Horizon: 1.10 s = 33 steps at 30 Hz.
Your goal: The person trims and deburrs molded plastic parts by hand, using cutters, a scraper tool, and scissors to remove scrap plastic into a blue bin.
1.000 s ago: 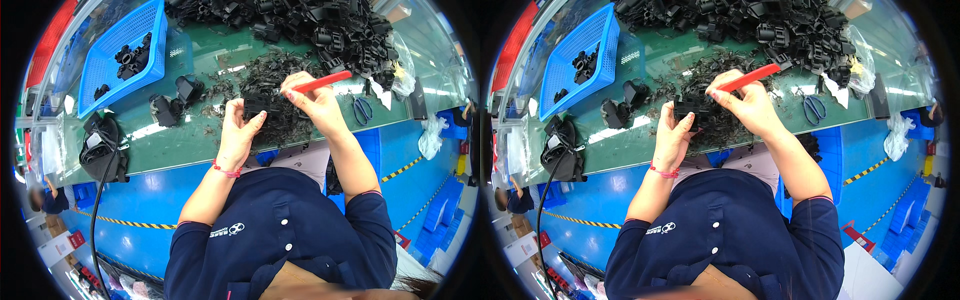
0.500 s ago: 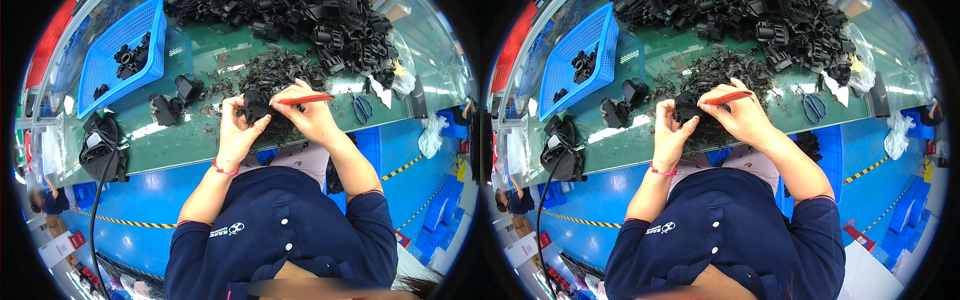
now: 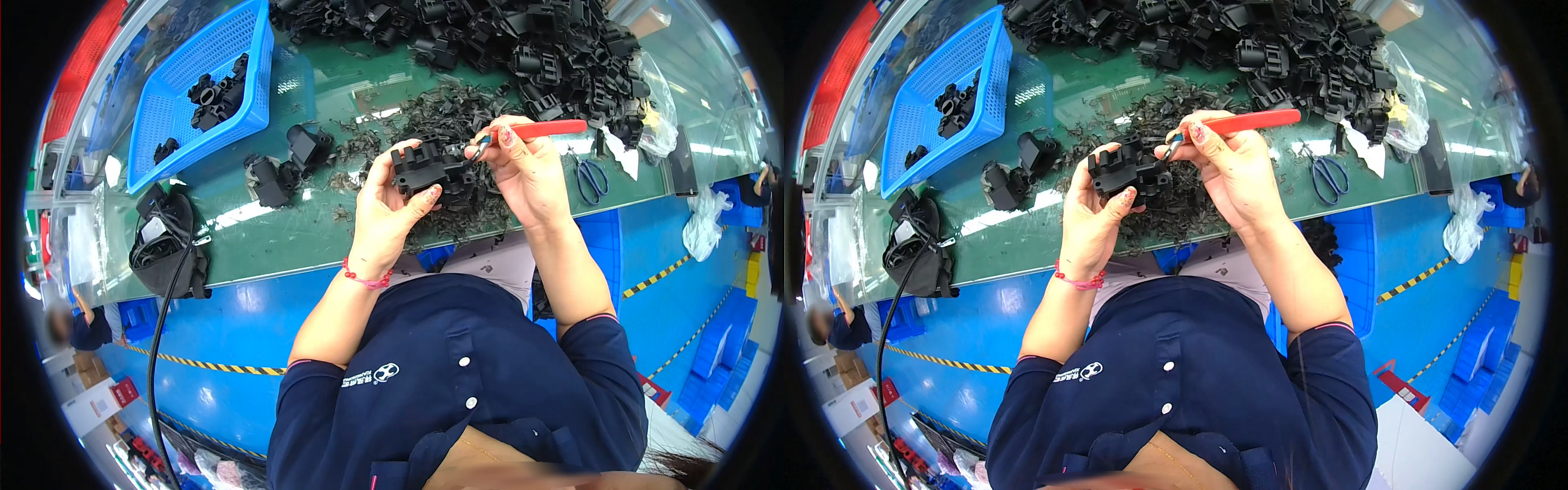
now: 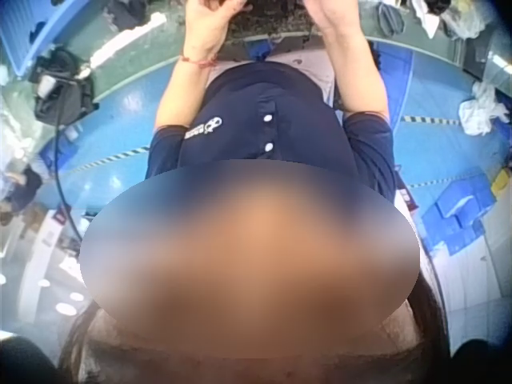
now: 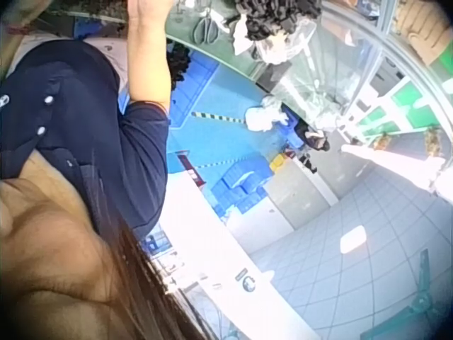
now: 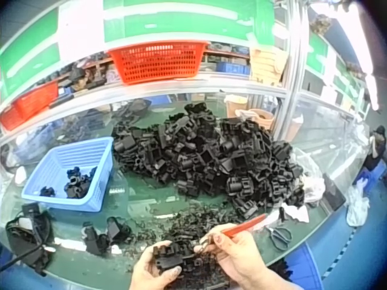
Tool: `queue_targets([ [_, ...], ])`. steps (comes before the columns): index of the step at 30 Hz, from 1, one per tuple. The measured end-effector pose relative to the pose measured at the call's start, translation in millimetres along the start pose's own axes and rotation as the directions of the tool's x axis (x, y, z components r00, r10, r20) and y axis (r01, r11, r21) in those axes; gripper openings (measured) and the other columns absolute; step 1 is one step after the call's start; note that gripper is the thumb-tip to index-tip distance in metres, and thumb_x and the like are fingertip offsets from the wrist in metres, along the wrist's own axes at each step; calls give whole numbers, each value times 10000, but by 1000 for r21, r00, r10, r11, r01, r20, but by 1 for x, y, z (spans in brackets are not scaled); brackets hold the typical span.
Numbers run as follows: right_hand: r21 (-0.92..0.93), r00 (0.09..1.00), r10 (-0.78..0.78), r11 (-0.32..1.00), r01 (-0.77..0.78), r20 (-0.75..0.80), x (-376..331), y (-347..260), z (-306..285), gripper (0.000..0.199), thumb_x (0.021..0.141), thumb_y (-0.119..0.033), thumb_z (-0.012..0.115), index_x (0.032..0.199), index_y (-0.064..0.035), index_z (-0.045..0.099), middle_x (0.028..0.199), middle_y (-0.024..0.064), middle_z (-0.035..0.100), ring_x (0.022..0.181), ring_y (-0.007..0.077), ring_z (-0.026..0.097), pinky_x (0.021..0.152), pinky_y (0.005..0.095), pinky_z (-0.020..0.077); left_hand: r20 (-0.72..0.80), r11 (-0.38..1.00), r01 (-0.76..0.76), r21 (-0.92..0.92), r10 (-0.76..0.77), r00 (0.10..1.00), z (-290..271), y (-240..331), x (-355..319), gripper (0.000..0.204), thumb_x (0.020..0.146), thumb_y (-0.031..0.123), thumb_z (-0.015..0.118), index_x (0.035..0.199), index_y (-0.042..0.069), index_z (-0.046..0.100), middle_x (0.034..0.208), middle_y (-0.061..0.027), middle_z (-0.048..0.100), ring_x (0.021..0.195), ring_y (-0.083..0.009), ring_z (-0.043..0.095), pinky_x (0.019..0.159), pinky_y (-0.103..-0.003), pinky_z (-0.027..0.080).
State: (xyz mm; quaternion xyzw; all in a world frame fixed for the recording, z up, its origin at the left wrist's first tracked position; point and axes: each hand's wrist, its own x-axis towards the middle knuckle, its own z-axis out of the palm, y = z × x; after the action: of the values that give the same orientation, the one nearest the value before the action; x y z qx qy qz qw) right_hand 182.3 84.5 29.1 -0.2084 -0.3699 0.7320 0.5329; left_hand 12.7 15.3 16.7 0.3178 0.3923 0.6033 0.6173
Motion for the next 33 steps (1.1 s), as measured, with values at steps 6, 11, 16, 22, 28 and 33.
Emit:
queue_targets([
  [6, 252, 996, -77, 964, 87, -48, 9, -22, -20, 174, 885, -130, 569, 987, 11, 568, 857, 85, 613, 854, 198, 633, 830, 322, 517, -87, 996, -71, -56, 66, 994, -13, -2, 5, 441, 798, -40, 615, 1191, 71, 446, 1104, -46, 517, 967, -143, 560, 750, -312, 553],
  [11, -33, 981, -195, 980, 196, 20, 18, -46, -18, 163, 883, -145, 572, 962, -8, 612, 946, 121, 636, 911, 196, 615, 913, 320, 458, -20, 960, 55, -276, -63, 998, -29, -8, -1, 453, 824, -3, 597, 1225, 120, 424, 1087, -47, 545, 930, -170, 590, 752, -349, 547],
  [16, -779, 942, -258, 537, 325, 215, 12, -14, 2, 103, 803, -93, 650, 884, -34, 670, 1001, 98, 631, 961, 190, 573, 864, 317, 433, 59, 935, 118, -334, -104, 993, -26, -8, 4, 467, 825, 33, 619, 1235, 127, 414, 1067, -50, 561, 915, -184, 598, 751, -359, 535],
  [22, -524, 980, 6, 846, 101, 197, 5, 1, 12, 107, 826, -85, 621, 889, -7, 657, 989, 114, 646, 999, 201, 580, 909, 351, 432, 77, 932, 136, -335, -117, 990, -25, -13, 3, 478, 820, 45, 633, 1232, 130, 408, 1097, -47, 546, 956, -184, 583, 755, -361, 533],
  [28, -503, 981, 80, 864, 18, 174, 0, 6, 10, 158, 825, -127, 639, 938, -18, 652, 1038, 154, 636, 1049, 267, 564, 963, 408, 390, 77, 935, 141, -326, -122, 990, -21, -15, 2, 469, 819, 46, 634, 1222, 134, 410, 1154, -45, 512, 1029, -184, 546, 765, -367, 532],
  [33, -838, 945, -25, 454, 301, 326, -3, 2, 11, 131, 823, -78, 626, 918, 12, 634, 937, 125, 668, 916, 221, 631, 942, 393, 408, 93, 941, 160, -299, -139, 986, -19, -18, 0, 461, 822, 36, 628, 1217, 130, 411, 1153, -44, 512, 1035, -179, 539, 767, -371, 534],
])
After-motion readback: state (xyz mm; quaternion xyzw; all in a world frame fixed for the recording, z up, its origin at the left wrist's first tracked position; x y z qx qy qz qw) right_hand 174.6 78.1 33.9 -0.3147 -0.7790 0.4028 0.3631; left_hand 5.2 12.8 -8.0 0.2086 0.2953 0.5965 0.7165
